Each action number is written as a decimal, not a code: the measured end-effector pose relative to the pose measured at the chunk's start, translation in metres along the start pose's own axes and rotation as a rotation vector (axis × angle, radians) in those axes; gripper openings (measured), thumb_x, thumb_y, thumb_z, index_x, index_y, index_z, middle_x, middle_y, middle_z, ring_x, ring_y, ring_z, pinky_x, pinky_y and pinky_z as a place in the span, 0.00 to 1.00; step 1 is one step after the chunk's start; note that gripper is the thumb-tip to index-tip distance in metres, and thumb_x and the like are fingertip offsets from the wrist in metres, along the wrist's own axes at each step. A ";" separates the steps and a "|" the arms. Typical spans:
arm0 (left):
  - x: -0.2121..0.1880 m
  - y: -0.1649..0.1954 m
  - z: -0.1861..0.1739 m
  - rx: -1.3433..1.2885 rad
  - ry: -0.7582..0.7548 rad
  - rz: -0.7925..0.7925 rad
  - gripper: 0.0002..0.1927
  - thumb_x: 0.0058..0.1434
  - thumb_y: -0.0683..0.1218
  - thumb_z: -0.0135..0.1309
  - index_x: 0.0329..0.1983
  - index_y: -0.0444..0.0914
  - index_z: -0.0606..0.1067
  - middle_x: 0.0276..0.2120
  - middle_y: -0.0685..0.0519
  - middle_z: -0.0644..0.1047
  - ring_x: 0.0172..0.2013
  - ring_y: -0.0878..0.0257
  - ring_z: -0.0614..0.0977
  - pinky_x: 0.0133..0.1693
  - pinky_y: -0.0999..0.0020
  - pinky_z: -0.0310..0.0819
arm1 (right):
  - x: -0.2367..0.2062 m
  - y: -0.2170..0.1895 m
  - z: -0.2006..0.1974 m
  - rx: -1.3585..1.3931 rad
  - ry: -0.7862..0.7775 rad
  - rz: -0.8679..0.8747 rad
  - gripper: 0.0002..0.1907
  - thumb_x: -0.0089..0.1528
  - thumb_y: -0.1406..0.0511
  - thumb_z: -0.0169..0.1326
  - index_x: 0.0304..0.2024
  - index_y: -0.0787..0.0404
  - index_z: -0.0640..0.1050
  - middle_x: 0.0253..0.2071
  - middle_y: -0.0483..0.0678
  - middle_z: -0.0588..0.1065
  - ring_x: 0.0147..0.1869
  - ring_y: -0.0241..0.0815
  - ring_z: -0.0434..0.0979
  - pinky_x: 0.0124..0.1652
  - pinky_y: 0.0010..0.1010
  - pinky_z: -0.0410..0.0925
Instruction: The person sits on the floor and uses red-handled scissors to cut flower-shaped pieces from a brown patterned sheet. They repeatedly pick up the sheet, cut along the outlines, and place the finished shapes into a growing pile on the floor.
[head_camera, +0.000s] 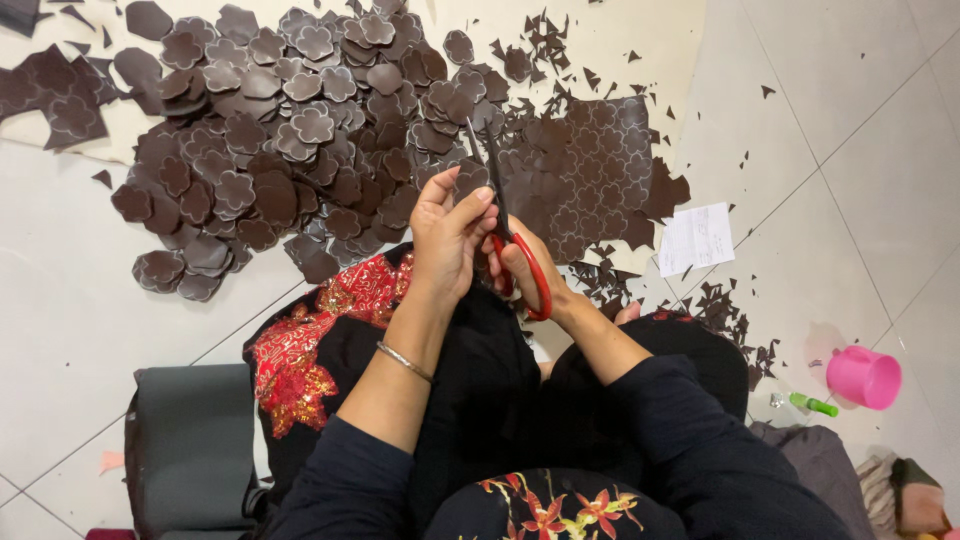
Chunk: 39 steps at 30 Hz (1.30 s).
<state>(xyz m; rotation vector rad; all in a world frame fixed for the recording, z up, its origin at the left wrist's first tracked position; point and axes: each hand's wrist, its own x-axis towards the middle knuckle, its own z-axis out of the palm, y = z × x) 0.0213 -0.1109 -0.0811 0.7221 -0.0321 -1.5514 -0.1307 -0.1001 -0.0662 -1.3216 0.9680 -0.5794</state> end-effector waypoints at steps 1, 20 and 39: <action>0.000 -0.001 0.000 -0.013 -0.002 -0.003 0.21 0.60 0.34 0.59 0.56 0.35 0.69 0.37 0.50 0.78 0.30 0.67 0.81 0.32 0.77 0.79 | 0.000 0.001 0.002 0.009 0.006 -0.014 0.46 0.58 0.28 0.47 0.49 0.63 0.68 0.30 0.42 0.68 0.29 0.32 0.69 0.29 0.22 0.66; 0.010 0.016 -0.012 0.158 -0.061 0.177 0.09 0.64 0.36 0.58 0.47 0.34 0.77 0.35 0.56 0.78 0.29 0.72 0.76 0.32 0.77 0.71 | 0.009 -0.004 -0.022 -0.024 -0.017 0.053 0.46 0.57 0.30 0.50 0.52 0.63 0.69 0.35 0.43 0.67 0.36 0.31 0.68 0.36 0.23 0.66; -0.006 0.038 0.001 0.332 -0.088 0.220 0.16 0.62 0.33 0.58 0.52 0.32 0.71 0.40 0.50 0.80 0.32 0.68 0.82 0.36 0.74 0.82 | 0.003 -0.026 -0.014 -0.319 -0.070 0.053 0.57 0.46 0.20 0.43 0.49 0.62 0.71 0.36 0.43 0.69 0.39 0.33 0.70 0.39 0.26 0.67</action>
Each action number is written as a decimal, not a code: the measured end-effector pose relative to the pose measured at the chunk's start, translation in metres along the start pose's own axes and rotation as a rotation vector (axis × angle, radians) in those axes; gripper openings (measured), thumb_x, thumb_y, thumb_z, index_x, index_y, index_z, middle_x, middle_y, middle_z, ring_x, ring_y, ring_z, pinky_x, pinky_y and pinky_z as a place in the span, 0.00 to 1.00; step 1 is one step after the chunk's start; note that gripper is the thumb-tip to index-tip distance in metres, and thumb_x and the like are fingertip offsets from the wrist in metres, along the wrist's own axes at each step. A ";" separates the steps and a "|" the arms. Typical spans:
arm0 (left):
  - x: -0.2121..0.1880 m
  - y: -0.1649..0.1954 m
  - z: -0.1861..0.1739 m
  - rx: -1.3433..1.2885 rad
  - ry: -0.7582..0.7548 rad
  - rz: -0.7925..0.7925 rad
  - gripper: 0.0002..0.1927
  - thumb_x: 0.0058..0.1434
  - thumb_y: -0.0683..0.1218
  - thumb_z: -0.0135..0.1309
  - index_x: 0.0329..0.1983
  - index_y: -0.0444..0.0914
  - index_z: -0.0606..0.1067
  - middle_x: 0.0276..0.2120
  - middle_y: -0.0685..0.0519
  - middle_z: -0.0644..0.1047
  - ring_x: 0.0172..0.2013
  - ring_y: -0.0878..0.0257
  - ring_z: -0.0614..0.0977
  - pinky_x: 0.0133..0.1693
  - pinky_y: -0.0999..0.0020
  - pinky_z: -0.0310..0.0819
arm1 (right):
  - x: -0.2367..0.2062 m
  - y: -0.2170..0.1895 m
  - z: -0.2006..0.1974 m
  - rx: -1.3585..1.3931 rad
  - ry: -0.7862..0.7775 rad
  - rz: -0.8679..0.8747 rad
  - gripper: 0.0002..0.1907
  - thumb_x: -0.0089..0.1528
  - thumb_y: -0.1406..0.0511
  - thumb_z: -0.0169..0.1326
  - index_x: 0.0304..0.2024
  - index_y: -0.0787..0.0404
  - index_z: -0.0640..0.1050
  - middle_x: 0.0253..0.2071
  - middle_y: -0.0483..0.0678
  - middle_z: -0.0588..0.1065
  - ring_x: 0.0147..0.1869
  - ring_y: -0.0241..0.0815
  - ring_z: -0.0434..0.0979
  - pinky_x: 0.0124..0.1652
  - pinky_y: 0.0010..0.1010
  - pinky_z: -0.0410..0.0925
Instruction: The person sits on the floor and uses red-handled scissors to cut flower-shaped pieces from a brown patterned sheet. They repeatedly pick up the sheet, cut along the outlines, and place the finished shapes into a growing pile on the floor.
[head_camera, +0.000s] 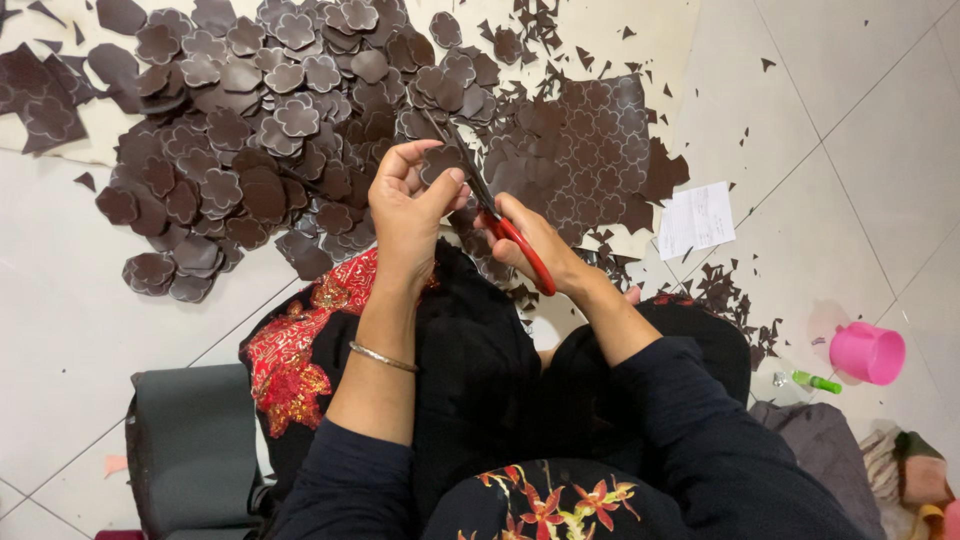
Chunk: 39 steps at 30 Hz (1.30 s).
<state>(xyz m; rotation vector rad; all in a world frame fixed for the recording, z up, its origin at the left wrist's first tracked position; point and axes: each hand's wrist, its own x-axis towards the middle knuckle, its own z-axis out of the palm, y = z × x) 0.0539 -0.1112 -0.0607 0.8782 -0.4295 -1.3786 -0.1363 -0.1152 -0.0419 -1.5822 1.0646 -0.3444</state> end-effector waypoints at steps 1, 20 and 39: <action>0.000 -0.001 0.000 0.002 0.001 0.002 0.16 0.63 0.33 0.58 0.53 0.32 0.72 0.39 0.50 0.80 0.32 0.68 0.82 0.36 0.75 0.82 | 0.000 0.000 0.001 0.004 0.006 0.003 0.58 0.46 0.20 0.43 0.49 0.62 0.71 0.36 0.43 0.69 0.39 0.33 0.70 0.39 0.26 0.67; -0.001 0.000 0.001 0.010 0.013 -0.002 0.15 0.62 0.33 0.58 0.53 0.31 0.73 0.40 0.50 0.81 0.32 0.69 0.82 0.36 0.75 0.81 | 0.003 0.005 0.001 0.206 -0.078 -0.013 0.52 0.50 0.23 0.46 0.49 0.61 0.70 0.32 0.40 0.67 0.33 0.30 0.69 0.33 0.22 0.65; -0.006 -0.002 0.004 0.012 0.043 0.021 0.17 0.63 0.33 0.58 0.55 0.32 0.72 0.39 0.50 0.80 0.33 0.68 0.82 0.36 0.75 0.80 | 0.003 0.010 0.015 0.272 0.011 0.000 0.50 0.49 0.24 0.49 0.46 0.60 0.70 0.32 0.39 0.67 0.30 0.28 0.68 0.28 0.20 0.65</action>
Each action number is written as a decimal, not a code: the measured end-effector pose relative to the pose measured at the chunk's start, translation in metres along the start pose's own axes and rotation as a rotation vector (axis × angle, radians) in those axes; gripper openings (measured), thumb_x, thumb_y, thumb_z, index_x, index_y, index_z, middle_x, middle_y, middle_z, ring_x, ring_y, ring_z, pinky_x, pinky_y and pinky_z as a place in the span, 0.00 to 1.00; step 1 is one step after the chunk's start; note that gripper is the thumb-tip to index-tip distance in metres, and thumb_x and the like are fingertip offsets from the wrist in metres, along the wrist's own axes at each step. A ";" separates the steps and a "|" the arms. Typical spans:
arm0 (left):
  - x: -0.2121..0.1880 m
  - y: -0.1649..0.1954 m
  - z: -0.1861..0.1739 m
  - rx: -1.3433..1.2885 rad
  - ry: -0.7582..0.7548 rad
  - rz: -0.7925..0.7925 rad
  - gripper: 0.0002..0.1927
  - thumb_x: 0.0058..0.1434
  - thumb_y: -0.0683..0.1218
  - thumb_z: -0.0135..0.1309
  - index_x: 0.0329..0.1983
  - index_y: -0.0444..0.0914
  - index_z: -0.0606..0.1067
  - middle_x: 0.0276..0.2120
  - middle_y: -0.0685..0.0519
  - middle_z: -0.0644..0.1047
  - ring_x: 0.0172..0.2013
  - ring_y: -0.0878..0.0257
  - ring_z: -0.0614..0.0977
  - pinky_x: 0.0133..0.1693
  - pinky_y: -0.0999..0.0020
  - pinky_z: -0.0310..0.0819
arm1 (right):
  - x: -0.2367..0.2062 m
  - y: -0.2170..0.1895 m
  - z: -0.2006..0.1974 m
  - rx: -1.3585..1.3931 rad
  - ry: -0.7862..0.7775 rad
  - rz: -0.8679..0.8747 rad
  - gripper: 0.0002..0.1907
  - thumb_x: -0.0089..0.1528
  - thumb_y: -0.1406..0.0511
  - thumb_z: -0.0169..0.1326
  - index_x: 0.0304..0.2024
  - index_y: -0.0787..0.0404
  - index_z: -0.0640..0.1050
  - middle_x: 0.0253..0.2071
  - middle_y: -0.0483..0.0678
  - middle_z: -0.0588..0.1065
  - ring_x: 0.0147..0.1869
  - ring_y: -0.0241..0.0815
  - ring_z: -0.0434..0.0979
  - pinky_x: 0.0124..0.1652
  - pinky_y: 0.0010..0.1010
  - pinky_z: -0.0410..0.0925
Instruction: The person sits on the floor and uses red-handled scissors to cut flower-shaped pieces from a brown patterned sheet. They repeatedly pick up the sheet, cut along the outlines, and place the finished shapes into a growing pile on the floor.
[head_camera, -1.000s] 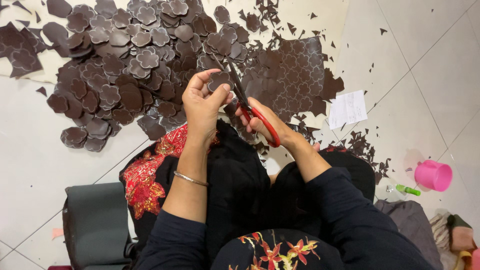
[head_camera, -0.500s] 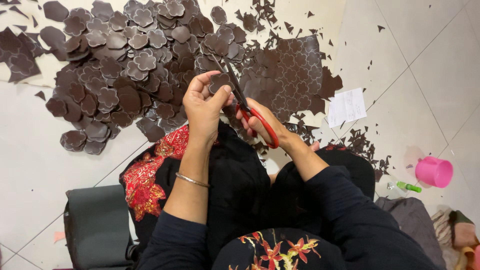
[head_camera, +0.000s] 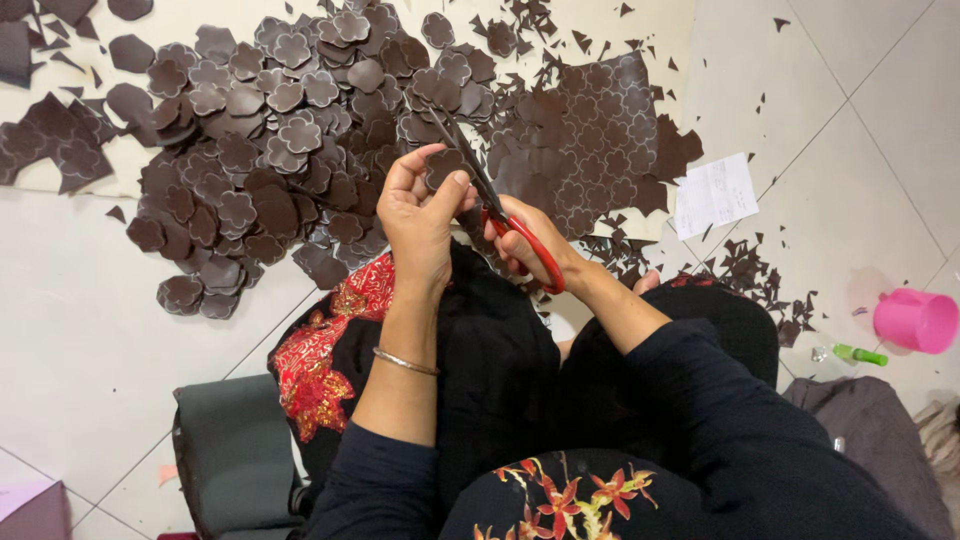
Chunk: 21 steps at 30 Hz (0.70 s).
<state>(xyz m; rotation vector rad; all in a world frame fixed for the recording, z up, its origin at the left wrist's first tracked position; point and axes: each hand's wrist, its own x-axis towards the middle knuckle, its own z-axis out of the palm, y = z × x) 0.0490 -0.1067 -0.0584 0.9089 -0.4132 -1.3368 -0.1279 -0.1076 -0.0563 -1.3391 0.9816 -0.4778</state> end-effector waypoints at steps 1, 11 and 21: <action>0.000 0.000 -0.001 0.004 -0.006 0.004 0.17 0.63 0.33 0.58 0.55 0.32 0.72 0.39 0.50 0.80 0.33 0.68 0.82 0.36 0.75 0.80 | 0.000 0.000 -0.001 -0.010 0.000 -0.014 0.50 0.49 0.23 0.48 0.47 0.59 0.70 0.34 0.38 0.67 0.31 0.28 0.68 0.27 0.19 0.66; 0.004 0.002 -0.008 0.029 -0.010 0.019 0.15 0.63 0.33 0.58 0.53 0.32 0.74 0.38 0.52 0.80 0.32 0.69 0.81 0.36 0.75 0.80 | 0.002 0.012 -0.018 -0.005 0.030 0.012 0.44 0.54 0.28 0.48 0.42 0.61 0.72 0.27 0.39 0.67 0.25 0.29 0.68 0.24 0.21 0.63; 0.012 -0.003 -0.022 0.055 -0.100 -0.164 0.20 0.65 0.38 0.41 0.56 0.32 0.77 0.38 0.52 0.81 0.31 0.68 0.82 0.34 0.77 0.76 | 0.006 0.005 -0.020 0.176 0.104 0.025 0.24 0.66 0.47 0.53 0.46 0.61 0.72 0.29 0.39 0.68 0.26 0.30 0.67 0.25 0.22 0.61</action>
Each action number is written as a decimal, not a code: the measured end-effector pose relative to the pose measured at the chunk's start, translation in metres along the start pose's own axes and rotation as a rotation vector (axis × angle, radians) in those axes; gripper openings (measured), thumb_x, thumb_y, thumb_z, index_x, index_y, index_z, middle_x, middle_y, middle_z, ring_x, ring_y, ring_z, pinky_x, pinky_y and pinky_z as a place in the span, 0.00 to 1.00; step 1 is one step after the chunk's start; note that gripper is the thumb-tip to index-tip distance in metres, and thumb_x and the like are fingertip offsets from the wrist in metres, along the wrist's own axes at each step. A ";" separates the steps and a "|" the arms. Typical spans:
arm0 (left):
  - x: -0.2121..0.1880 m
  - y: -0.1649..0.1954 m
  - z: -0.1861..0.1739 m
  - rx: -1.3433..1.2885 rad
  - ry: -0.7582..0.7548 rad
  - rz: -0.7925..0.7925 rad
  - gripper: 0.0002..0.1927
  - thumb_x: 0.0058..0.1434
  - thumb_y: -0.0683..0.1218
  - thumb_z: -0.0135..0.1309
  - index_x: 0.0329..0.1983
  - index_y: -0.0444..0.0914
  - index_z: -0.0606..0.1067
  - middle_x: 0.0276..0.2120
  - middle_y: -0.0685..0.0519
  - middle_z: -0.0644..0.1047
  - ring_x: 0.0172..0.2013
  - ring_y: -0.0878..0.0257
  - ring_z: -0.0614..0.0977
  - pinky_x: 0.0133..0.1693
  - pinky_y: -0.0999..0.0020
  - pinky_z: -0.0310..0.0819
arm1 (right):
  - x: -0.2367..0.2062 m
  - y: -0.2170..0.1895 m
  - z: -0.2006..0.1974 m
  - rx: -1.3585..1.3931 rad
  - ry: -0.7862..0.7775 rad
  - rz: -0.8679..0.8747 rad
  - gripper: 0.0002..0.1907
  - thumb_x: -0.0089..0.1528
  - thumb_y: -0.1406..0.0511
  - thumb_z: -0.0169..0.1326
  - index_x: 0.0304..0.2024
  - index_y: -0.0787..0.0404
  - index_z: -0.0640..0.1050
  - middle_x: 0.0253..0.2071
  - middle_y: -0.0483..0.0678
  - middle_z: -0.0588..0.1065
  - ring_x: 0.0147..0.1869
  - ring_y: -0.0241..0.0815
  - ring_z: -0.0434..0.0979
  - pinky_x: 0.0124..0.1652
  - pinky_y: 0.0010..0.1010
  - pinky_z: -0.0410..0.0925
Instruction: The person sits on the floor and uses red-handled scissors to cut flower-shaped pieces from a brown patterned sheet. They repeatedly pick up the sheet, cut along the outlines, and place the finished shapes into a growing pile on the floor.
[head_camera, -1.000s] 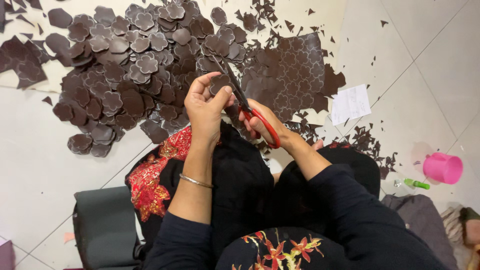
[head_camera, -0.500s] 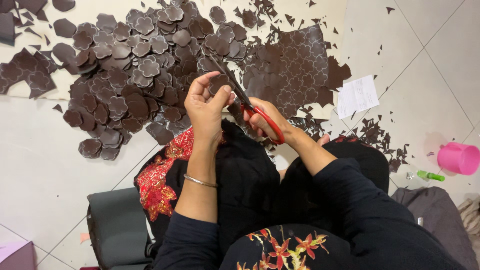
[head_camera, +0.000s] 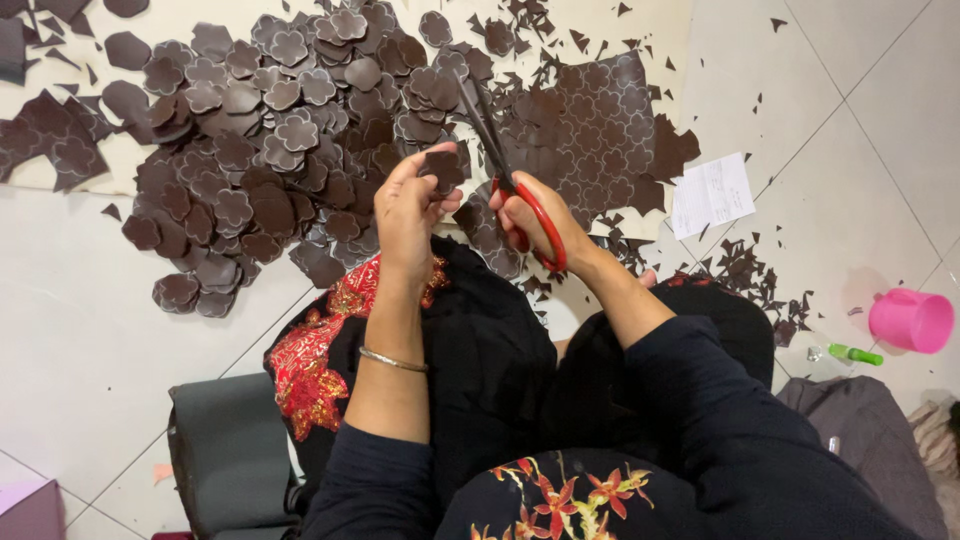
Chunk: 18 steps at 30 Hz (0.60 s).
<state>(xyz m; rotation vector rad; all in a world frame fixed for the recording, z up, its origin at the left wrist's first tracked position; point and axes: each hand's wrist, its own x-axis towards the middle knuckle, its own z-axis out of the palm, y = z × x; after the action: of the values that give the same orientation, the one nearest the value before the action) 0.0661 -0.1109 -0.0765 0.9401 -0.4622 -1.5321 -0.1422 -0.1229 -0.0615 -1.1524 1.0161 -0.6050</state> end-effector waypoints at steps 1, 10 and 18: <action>0.001 0.000 -0.001 -0.001 -0.036 -0.037 0.21 0.65 0.39 0.40 0.57 0.31 0.77 0.37 0.51 0.81 0.30 0.68 0.82 0.34 0.77 0.77 | 0.001 -0.002 0.000 0.022 0.024 0.018 0.21 0.65 0.50 0.54 0.45 0.61 0.72 0.28 0.39 0.68 0.25 0.30 0.66 0.24 0.22 0.61; -0.001 -0.015 -0.003 0.223 -0.198 -0.085 0.20 0.65 0.38 0.49 0.60 0.31 0.76 0.33 0.53 0.80 0.28 0.70 0.80 0.32 0.77 0.76 | 0.000 -0.004 0.005 0.120 0.185 -0.018 0.14 0.60 0.69 0.58 0.47 0.65 0.73 0.31 0.44 0.74 0.31 0.32 0.75 0.30 0.25 0.70; 0.002 -0.017 0.004 0.114 -0.070 -0.089 0.17 0.67 0.42 0.52 0.57 0.32 0.77 0.34 0.56 0.83 0.32 0.72 0.81 0.36 0.78 0.78 | 0.000 -0.002 -0.002 0.099 0.228 -0.078 0.13 0.61 0.72 0.57 0.48 0.66 0.72 0.33 0.45 0.74 0.33 0.34 0.75 0.34 0.28 0.71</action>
<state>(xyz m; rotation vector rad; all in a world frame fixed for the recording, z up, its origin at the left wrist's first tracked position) 0.0523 -0.1098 -0.0876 1.0088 -0.5685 -1.6371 -0.1441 -0.1247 -0.0599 -1.0553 1.1243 -0.8543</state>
